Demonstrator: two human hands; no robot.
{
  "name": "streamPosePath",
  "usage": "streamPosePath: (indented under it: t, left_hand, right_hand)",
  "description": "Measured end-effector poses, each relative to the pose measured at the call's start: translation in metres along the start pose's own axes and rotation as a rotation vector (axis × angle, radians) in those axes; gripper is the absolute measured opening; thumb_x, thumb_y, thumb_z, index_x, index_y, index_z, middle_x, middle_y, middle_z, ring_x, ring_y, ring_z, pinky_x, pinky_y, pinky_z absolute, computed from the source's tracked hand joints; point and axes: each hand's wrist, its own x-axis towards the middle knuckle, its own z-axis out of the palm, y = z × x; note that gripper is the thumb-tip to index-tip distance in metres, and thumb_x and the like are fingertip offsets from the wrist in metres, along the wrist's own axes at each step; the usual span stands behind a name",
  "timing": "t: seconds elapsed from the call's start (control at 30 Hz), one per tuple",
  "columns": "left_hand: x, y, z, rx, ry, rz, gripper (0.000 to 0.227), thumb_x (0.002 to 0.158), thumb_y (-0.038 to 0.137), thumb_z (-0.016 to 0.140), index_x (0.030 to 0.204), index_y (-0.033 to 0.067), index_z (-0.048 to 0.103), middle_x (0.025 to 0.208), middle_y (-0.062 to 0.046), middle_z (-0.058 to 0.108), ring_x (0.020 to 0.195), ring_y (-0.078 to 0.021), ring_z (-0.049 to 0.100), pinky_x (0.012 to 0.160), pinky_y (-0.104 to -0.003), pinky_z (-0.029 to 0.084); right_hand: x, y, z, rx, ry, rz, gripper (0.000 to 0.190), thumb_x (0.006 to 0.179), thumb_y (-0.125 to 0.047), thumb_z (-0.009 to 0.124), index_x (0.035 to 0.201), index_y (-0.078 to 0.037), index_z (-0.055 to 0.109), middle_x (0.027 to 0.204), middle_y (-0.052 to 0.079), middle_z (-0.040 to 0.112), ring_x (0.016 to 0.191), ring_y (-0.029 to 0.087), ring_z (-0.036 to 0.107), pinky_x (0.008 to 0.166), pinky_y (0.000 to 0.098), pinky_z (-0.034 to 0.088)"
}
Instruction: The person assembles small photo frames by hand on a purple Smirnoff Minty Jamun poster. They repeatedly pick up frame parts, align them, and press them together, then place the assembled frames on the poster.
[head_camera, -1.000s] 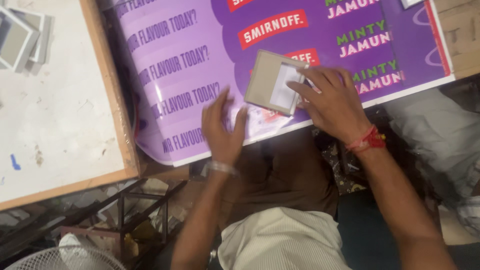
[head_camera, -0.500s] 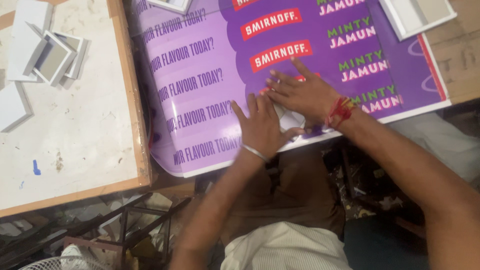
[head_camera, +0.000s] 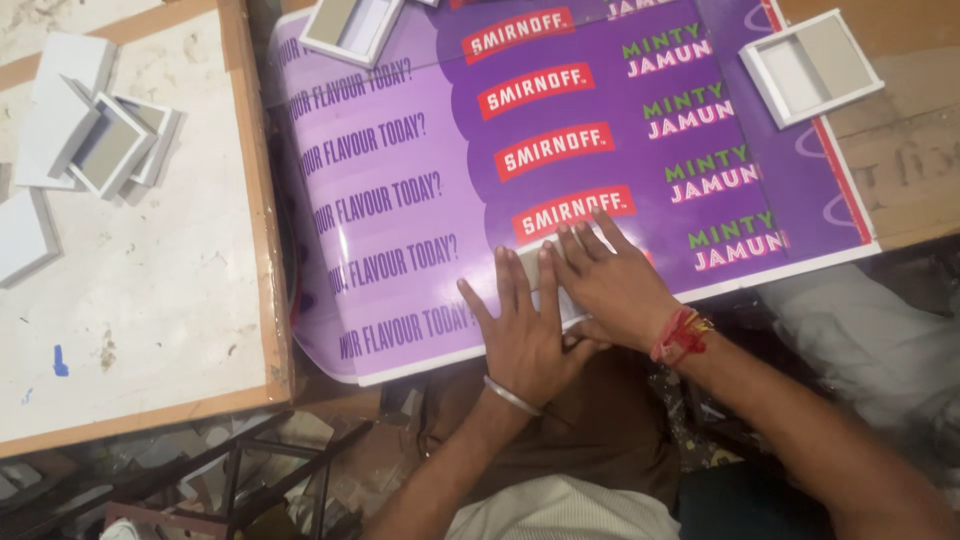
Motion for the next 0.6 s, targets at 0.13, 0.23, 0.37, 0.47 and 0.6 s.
streamPosePath:
  t: [0.13,0.23,0.37,0.47,0.6]
  left_hand:
    - [0.009,-0.004,0.010,-0.012,-0.083,-0.004,0.119,0.070,0.062,0.074,0.162,0.0043,0.027,0.162,-0.035,0.025,0.157,-0.0449,0.013,0.112,-0.082,-0.004]
    - [0.022,-0.011,0.010,-0.020,-0.158,0.022,0.117,0.063,0.052,0.079,0.158,0.0070,0.029,0.164,-0.028,0.026,0.157,-0.0424,0.012,0.109,-0.083,-0.005]
    - [0.011,-0.019,0.009,-0.156,-0.115,0.065,0.121,0.057,0.051,0.082,0.153,0.0012,0.030,0.162,-0.026,0.028,0.153,-0.0437,0.016,0.105,-0.087,-0.004]
    - [-0.007,-0.030,0.011,-0.362,0.245,0.032,0.114,0.073,0.049,0.083,0.159,-0.0030,0.029,0.158,-0.028,0.038,0.151,-0.0438,0.033,0.120,-0.071,0.019]
    - [-0.013,-0.045,0.018,-0.372,0.250,-0.118,0.111,0.075,0.043,0.081,0.158,-0.0082,0.030,0.134,-0.024,0.048,0.123,-0.0386,0.047,0.107,-0.055,0.036]
  right_hand:
    - [-0.004,-0.004,0.014,-0.046,0.020,0.027,0.112,0.073,-0.071,0.072,0.146,0.007,0.040,0.149,0.027,0.047,0.140,0.043,0.042,0.123,0.0540,0.014]
    - [-0.001,-0.003,0.014,-0.015,0.048,0.071,0.109,0.073,-0.069,0.072,0.144,0.008,0.041,0.149,0.027,0.048,0.139,0.044,0.044,0.123,0.0536,0.015]
    - [-0.002,-0.012,0.017,0.058,0.240,0.077,0.107,0.078,-0.075,0.066,0.144,0.007,0.047,0.145,0.034,0.051,0.134,0.051,0.047,0.116,0.0553,0.021]
    - [-0.002,-0.016,0.020,0.017,0.352,0.141,0.099,0.070,-0.068,0.067,0.140,0.001,0.052,0.127,0.023,0.061,0.118,0.037,0.057,0.109,0.0512,0.035]
    - [-0.001,-0.014,0.016,0.182,0.344,0.111,0.085,0.085,-0.057,0.069,0.144,0.002,0.053,0.109,0.011,0.063,0.100,0.025,0.059,0.094,0.0453,0.044]
